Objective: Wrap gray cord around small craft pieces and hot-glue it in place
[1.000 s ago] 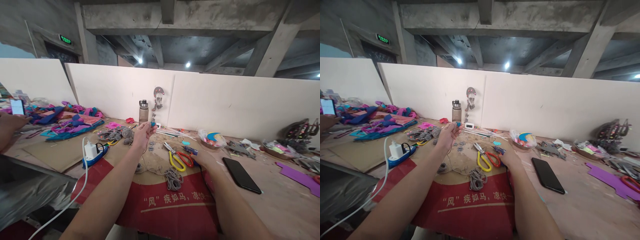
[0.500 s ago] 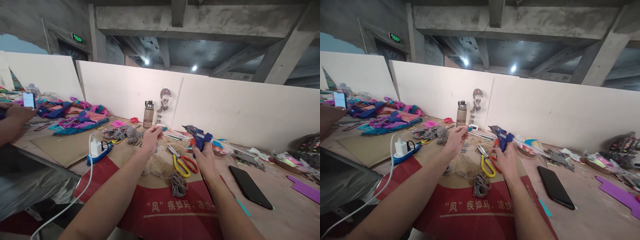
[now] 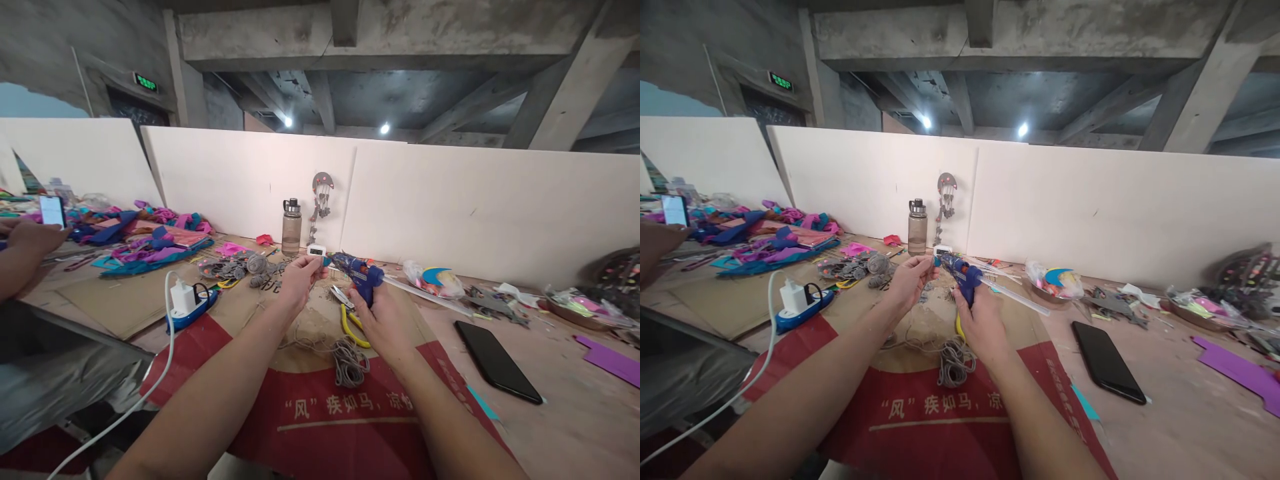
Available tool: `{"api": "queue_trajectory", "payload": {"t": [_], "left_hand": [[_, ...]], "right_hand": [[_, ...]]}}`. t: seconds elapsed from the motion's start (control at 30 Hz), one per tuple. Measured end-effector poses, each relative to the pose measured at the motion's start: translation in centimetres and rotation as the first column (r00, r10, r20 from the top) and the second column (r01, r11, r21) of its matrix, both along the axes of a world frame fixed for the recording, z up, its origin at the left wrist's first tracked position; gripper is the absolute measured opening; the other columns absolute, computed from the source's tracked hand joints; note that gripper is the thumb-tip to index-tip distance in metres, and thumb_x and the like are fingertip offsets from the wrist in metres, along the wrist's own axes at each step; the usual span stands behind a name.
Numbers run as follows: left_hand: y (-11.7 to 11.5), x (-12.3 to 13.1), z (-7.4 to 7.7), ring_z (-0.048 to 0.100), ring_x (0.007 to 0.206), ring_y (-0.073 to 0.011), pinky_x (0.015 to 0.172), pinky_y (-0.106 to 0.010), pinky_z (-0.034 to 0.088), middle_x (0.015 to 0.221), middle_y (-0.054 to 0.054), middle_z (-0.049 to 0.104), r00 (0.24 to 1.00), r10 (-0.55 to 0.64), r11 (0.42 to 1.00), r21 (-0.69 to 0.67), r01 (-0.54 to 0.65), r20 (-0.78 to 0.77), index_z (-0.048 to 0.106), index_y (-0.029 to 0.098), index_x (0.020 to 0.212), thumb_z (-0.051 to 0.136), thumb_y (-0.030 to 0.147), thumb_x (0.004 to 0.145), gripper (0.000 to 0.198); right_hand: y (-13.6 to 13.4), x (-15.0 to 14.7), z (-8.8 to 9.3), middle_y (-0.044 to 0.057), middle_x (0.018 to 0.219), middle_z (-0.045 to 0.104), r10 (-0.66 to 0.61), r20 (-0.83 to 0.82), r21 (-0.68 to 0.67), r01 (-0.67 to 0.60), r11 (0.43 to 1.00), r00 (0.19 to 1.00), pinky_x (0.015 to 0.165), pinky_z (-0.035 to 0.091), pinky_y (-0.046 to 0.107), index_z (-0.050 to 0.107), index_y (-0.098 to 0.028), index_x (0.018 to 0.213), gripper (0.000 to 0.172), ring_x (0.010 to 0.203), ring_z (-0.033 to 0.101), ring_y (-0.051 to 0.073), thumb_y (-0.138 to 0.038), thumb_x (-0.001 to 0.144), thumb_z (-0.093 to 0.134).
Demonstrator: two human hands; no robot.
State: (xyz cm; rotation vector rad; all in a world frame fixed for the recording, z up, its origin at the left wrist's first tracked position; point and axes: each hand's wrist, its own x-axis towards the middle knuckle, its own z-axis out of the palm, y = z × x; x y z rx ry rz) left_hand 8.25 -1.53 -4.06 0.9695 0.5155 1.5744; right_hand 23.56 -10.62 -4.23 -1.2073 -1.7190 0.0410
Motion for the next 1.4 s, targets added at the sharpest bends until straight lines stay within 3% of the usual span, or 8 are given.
{"api": "queue_trajectory", "payload": {"t": [0.53, 0.83, 1.4], "left_hand": [[-0.34, 0.29, 0.1, 0.058, 0.056, -0.0107, 0.06, -0.026, 0.047, 0.061, -0.001, 0.061, 0.996, 0.051, 0.998, 0.046, -0.048, -0.067, 0.065, 0.013, 0.066, 0.078, 0.032, 0.059, 0.024], [-0.24, 0.24, 0.0, 0.057, 0.054, -0.0107, 0.06, -0.026, 0.048, 0.059, -0.001, 0.063, 0.973, 0.162, 0.982, 0.119, -0.144, -0.162, 0.068, 0.013, 0.068, 0.072, 0.032, 0.065, 0.02], [-0.37, 0.0, 0.23, 0.058, 0.056, -0.011, 0.061, -0.026, 0.049, 0.061, -0.002, 0.063, 0.982, 0.145, 0.986, 0.098, -0.133, -0.123, 0.068, 0.014, 0.067, 0.073, 0.031, 0.065, 0.019]], "right_hand": [[0.03, -0.04, -0.11, 0.011, 0.108, 0.066, -0.004, 0.069, -0.018, 0.005, 1.0, 0.998, 0.083, 0.048, 0.036, 0.051, -0.017, 0.116, 0.035, 0.099, 0.061, 0.025, -0.04, 0.092, 0.042], [-0.11, -0.18, 0.06, 0.013, 0.105, 0.066, -0.019, 0.085, -0.001, 0.019, 1.0, 0.996, 0.081, 0.048, 0.037, 0.052, -0.016, 0.114, 0.035, 0.095, 0.062, 0.025, -0.041, 0.092, 0.041], [-0.45, -0.3, 0.46, 0.011, 0.111, 0.065, 0.02, 0.049, -0.012, -0.019, 1.0, 0.999, 0.088, 0.046, 0.037, 0.05, -0.017, 0.118, 0.035, 0.104, 0.059, 0.025, -0.04, 0.092, 0.041]]}}
